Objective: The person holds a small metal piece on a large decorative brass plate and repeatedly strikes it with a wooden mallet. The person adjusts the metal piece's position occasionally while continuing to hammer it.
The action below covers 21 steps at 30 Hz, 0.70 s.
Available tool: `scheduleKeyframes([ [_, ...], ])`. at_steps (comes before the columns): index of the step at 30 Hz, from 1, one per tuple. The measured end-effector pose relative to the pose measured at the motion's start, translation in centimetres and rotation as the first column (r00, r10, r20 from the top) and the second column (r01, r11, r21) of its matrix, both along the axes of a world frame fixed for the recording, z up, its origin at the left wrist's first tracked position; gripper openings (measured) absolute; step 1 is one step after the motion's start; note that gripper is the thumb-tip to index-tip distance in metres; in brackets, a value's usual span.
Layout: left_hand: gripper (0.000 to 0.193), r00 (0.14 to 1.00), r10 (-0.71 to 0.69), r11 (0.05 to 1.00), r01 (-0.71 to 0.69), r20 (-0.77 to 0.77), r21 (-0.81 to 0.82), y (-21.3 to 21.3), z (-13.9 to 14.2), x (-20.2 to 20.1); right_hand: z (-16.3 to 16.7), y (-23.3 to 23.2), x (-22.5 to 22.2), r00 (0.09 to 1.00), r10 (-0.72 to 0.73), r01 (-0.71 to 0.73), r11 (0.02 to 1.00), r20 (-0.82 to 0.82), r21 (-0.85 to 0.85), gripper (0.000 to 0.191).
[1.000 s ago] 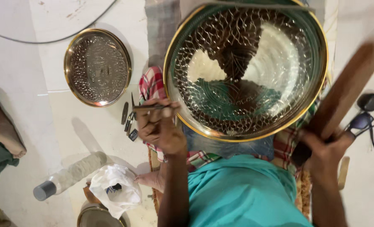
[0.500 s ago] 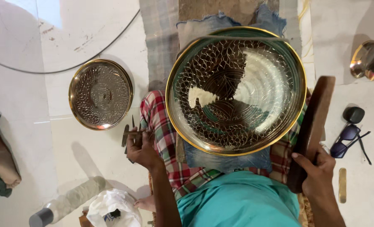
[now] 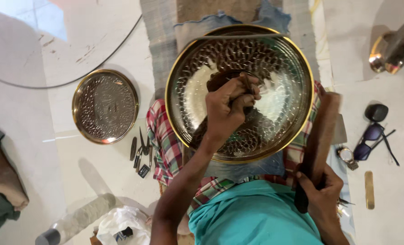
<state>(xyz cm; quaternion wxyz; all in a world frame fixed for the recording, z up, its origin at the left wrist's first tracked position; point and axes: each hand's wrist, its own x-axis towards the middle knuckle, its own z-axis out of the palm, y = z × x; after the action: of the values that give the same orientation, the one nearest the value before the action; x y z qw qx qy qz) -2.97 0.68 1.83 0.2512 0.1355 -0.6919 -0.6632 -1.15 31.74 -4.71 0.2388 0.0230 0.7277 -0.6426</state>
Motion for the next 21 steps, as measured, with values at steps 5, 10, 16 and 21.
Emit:
scheduleKeyframes([
  [5,0.034,0.997,-0.058,0.987,0.064,0.047,-0.149,0.4,0.0,-1.2,-0.4,1.0,0.5,0.976,0.114,-0.071,0.972,-0.187,0.224,0.017],
  [10,0.046,0.96,-0.274,0.949,0.28,0.058,-0.146,-1.4,0.7,-1.4,0.1,0.4,-1.2,0.974,0.099,-0.075,0.99,-0.203,0.122,0.039],
  [16,0.053,0.947,-0.303,0.898,0.321,0.107,-0.3,-2.3,1.0,-1.1,2.1,-0.6,-3.4,0.934,0.132,-0.088,0.986,-0.333,0.145,0.048],
  [21,0.057,0.975,-0.157,0.779,0.219,0.154,-0.587,-2.5,0.8,-0.5,5.2,-2.3,-5.6,0.912,0.161,-0.122,0.984,-0.377,0.127,0.049],
])
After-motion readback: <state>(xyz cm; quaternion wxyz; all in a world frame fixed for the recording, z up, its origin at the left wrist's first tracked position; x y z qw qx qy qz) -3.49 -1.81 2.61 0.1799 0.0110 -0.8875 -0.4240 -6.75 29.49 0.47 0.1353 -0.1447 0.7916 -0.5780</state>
